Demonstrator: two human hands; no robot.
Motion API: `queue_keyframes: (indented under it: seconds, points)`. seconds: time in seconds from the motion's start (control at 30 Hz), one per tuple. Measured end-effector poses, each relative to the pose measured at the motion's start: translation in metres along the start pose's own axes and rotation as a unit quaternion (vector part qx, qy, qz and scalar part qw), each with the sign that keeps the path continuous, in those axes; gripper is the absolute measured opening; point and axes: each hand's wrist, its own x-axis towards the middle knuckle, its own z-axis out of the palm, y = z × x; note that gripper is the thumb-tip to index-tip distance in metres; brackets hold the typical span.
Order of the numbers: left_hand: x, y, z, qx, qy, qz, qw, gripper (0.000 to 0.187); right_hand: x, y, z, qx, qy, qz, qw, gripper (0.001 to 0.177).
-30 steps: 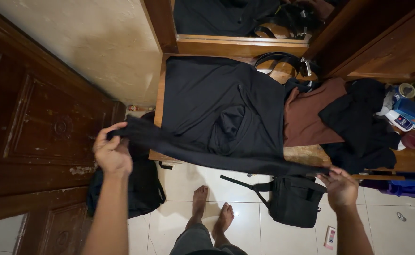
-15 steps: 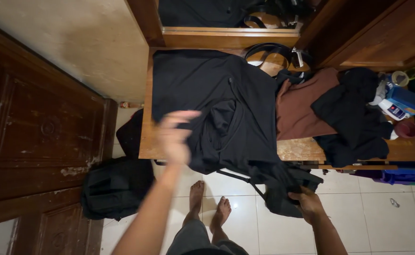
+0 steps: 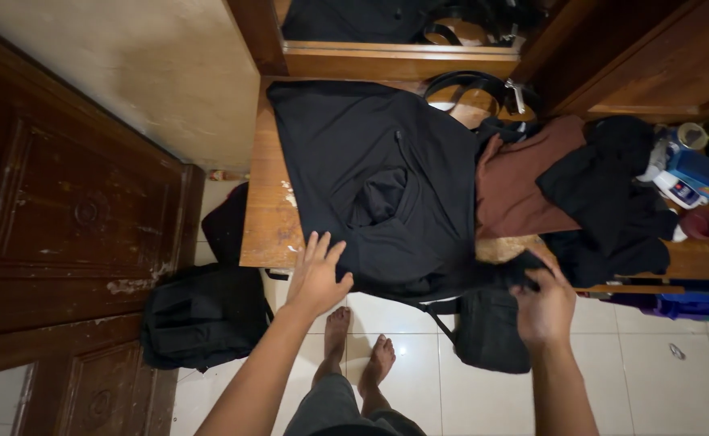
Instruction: The person folds a white pair of shorts and two black shirts on a wooden dresser. They smooth each item, fold the sides and bottom up, and place the finished folds on a nearby bed.
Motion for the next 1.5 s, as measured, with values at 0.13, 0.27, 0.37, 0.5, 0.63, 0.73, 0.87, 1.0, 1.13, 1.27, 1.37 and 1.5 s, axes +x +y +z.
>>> queue_keyframes:
  seconds: [0.13, 0.27, 0.37, 0.5, 0.63, 0.73, 0.87, 1.0, 1.13, 1.27, 1.37, 1.5]
  points:
    - [-0.007, -0.009, 0.019, -0.052, 0.034, -0.001, 0.998, 0.066, -0.03, -0.001, 0.116, -0.105, -0.08, -0.078, 0.988, 0.034]
    - [-0.004, 0.0, 0.036, -0.26, 0.107, -0.076, 0.957, 0.05, -0.052, 0.029, 0.192, -0.246, -0.389, -0.051, 0.886, 0.06]
    - [0.004, 0.007, 0.038, -0.426, 0.147, -0.17, 0.876, 0.046, -0.045, 0.045, 0.182, -0.246, -0.348, -0.052, 0.903, 0.051]
    - [0.005, 0.01, 0.029, -0.523, 0.269, -0.194, 0.785, 0.056, -0.001, 0.058, 0.144, -0.292, -0.255, -0.071, 0.919, 0.028]
    - [0.017, 0.028, 0.022, -0.169, 0.442, -0.085, 0.877, 0.075, 0.074, 0.054, 0.137, -0.334, -0.121, -0.154, 0.922, 0.026]
    - [0.025, 0.048, 0.025, -0.162, 0.329, 0.046, 0.929, 0.051, 0.131, 0.039, 0.153, -0.42, -0.04, -0.19, 0.887, 0.051]
    - [0.042, 0.072, 0.033, -0.108, 0.109, 0.083, 0.985, 0.064, 0.176, 0.029, 0.184, -0.524, 0.03, -0.086, 0.847, 0.078]
    - [0.044, 0.077, 0.042, -0.036, 0.012, 0.057, 0.998, 0.074, 0.199, 0.031, 0.192, -0.55, 0.045, -0.086, 0.829, 0.069]
    - [0.037, 0.063, 0.043, -0.057, -0.035, 0.041, 0.997, 0.077, 0.211, 0.031, 0.194, -0.386, -0.006, -0.035, 0.922, 0.028]
    - [0.033, 0.062, 0.038, -0.092, -0.032, 0.048, 0.994, 0.082, 0.199, 0.017, 0.22, -0.186, -0.005, -0.089, 0.979, 0.01]
    - [0.027, 0.065, 0.024, -0.151, -0.007, -0.003, 0.989, 0.091, 0.16, 0.016, 0.285, -0.195, 0.023, -0.327, 0.924, 0.009]
    - [0.037, 0.063, 0.003, -0.307, 0.033, -0.143, 0.94, 0.103, 0.08, 0.043, 0.391, -0.214, -0.226, -0.354, 0.882, 0.01]
